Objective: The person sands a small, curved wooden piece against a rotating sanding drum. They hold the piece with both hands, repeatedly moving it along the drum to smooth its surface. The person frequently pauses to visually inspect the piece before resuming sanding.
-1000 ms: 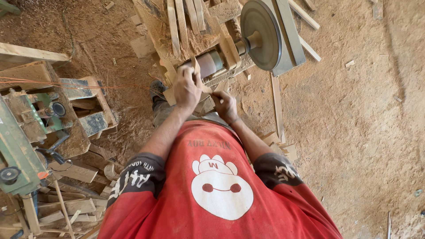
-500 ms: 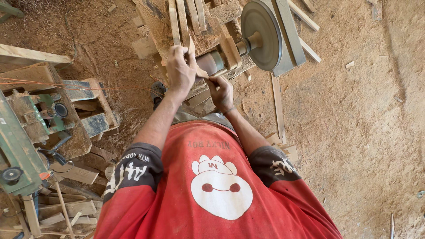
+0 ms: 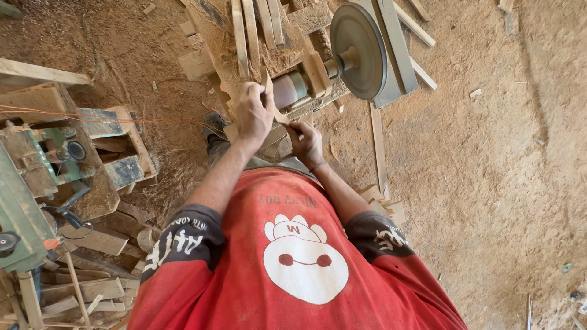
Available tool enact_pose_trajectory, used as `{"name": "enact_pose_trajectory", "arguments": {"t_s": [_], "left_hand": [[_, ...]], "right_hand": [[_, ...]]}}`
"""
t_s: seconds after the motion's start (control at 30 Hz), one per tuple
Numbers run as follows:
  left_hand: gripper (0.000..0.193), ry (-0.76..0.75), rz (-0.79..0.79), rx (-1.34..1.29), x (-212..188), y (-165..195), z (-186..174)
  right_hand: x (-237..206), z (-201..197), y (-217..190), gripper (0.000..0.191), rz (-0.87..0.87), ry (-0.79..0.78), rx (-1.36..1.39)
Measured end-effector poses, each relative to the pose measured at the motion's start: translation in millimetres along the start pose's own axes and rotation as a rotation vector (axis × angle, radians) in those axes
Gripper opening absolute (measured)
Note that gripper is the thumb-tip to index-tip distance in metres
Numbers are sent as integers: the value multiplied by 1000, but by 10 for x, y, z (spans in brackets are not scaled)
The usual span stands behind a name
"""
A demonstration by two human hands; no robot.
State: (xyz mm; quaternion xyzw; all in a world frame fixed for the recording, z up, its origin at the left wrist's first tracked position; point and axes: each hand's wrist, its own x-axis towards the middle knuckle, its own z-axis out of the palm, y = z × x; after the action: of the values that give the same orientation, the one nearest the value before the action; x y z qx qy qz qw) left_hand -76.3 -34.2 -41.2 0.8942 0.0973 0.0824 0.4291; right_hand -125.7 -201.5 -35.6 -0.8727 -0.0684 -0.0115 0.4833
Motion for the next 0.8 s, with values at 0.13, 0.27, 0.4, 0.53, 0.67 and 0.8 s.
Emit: {"name": "enact_pose_trajectory", "arguments": {"t_s": [0.13, 0.27, 0.4, 0.53, 0.67, 0.8], "left_hand": [[16, 65, 125, 82, -170, 17, 34], [18, 124, 189, 160, -220, 47, 19], [17, 87, 128, 93, -311, 105, -21], [18, 24, 34, 35, -471, 140, -41], [19, 18, 63, 63, -573, 112, -7], [25, -138, -156, -34, -659, 141, 0]], "right_hand": [[-163, -3, 61, 8, 42, 11, 14], [-206, -52, 109, 6, 36, -25, 12], [-318, -146, 144, 8, 80, -67, 18], [-438, -235, 207, 9, 40, -105, 27], [-562, -306, 258, 8, 64, -133, 46], [-651, -463, 285, 10, 3, -149, -59]]}}
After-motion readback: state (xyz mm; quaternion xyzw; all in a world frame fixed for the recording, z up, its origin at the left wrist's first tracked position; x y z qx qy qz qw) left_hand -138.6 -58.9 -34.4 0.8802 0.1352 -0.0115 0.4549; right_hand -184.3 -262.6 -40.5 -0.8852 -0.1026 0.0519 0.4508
